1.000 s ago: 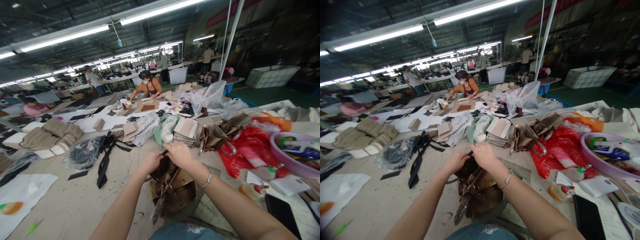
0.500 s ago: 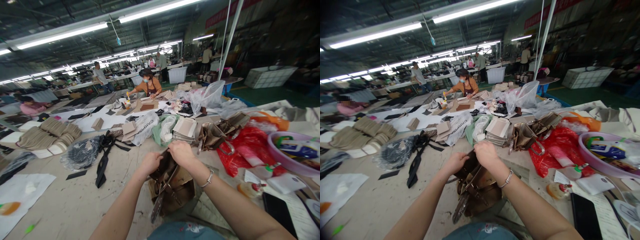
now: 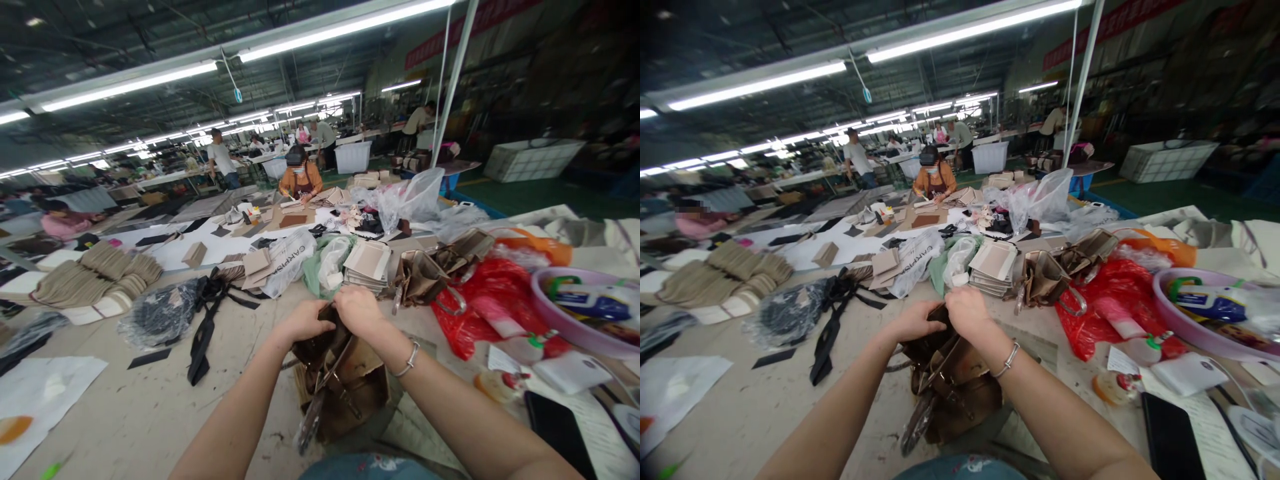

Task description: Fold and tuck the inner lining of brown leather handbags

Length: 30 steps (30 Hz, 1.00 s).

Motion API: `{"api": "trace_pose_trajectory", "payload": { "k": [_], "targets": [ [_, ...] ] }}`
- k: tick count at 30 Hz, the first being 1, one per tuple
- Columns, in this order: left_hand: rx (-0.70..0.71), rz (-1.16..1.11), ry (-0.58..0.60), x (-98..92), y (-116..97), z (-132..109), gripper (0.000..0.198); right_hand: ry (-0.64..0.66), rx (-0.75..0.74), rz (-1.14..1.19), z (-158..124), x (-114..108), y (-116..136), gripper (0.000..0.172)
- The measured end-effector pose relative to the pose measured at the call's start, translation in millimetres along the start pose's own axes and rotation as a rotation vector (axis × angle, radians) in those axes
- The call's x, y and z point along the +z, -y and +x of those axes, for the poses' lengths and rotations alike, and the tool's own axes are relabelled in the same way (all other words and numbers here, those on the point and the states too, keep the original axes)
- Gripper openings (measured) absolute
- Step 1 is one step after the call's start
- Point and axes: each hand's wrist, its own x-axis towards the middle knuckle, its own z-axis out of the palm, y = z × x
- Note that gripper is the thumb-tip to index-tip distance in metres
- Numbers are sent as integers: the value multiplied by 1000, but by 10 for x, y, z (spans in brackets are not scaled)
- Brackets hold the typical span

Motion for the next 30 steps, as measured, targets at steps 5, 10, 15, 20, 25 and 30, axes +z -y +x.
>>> {"api": "trace_pose_trajectory", "payload": {
  "k": [5, 10, 15, 20, 25, 30],
  "targets": [
    [-120, 145, -134, 119, 14, 174, 30, -80, 91, 212, -113, -84, -144, 29],
    [-84, 97, -197, 159, 17, 147, 27, -268, 110, 522, -462, 0, -324, 33],
    [-92, 107, -196, 179, 56, 173, 28, -254, 106, 618, -855, 170, -299, 27],
    [-141, 200, -186, 205, 89, 219, 33, -168, 70, 661, -1166, 243, -152, 26],
    [-176, 326, -178, 202, 35, 227, 38, -16, -24, 683, -1385, 307, 50, 26],
    [-236, 371, -195, 183, -53, 233, 36, 65, -148, 626, -1440, 377, 249, 32]
  ]
}}
